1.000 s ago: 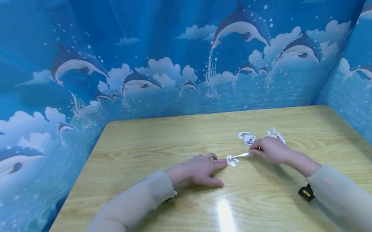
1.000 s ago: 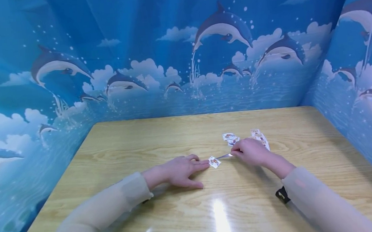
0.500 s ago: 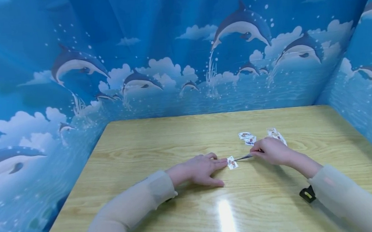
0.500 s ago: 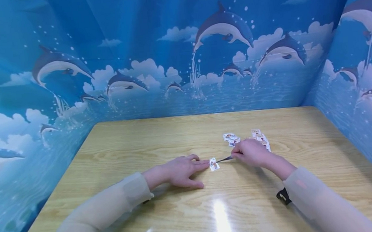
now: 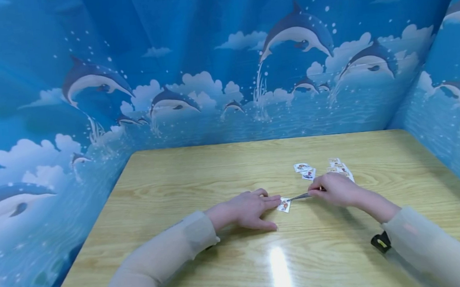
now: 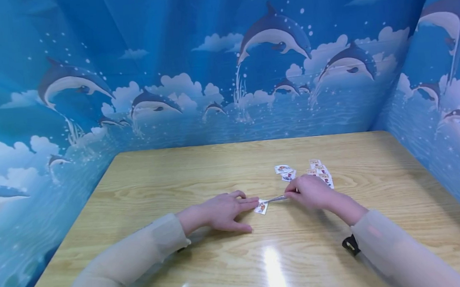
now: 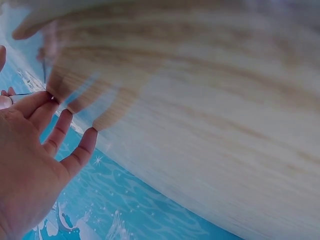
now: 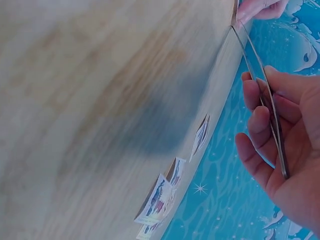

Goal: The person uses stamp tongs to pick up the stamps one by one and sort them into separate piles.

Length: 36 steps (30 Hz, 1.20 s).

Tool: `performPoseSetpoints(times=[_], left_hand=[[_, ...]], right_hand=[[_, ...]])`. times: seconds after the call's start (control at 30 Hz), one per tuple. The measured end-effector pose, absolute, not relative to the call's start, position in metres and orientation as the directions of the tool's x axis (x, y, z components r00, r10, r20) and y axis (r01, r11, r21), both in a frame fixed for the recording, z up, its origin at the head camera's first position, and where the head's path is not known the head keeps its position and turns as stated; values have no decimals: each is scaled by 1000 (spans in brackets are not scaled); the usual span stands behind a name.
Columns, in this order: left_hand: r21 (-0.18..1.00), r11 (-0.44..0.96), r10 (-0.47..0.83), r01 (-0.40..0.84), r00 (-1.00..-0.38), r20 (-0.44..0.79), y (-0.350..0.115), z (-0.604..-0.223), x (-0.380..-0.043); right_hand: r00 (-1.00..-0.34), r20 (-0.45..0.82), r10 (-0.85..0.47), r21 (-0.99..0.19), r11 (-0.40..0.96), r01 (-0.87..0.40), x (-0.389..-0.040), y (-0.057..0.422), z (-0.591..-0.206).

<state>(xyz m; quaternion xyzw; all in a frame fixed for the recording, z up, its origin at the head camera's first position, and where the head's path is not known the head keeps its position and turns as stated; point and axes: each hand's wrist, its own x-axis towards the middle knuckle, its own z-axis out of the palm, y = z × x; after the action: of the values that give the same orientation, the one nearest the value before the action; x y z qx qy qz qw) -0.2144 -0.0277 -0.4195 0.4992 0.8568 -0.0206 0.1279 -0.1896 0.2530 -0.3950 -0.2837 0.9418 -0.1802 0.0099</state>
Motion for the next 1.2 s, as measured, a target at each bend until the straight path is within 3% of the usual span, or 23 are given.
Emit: performPoseSetpoints(times=[0.77, 1.2], left_hand=[[81, 497, 852, 864, -467, -237, -26, -421, -216], [97, 498, 852, 862, -465, -240, -26, -418, -216]], right_hand=[[-792, 110, -601, -319, 734, -600, -185, 243, -397], [-844, 83, -530, -349, 778, -523, -186, 239, -400]])
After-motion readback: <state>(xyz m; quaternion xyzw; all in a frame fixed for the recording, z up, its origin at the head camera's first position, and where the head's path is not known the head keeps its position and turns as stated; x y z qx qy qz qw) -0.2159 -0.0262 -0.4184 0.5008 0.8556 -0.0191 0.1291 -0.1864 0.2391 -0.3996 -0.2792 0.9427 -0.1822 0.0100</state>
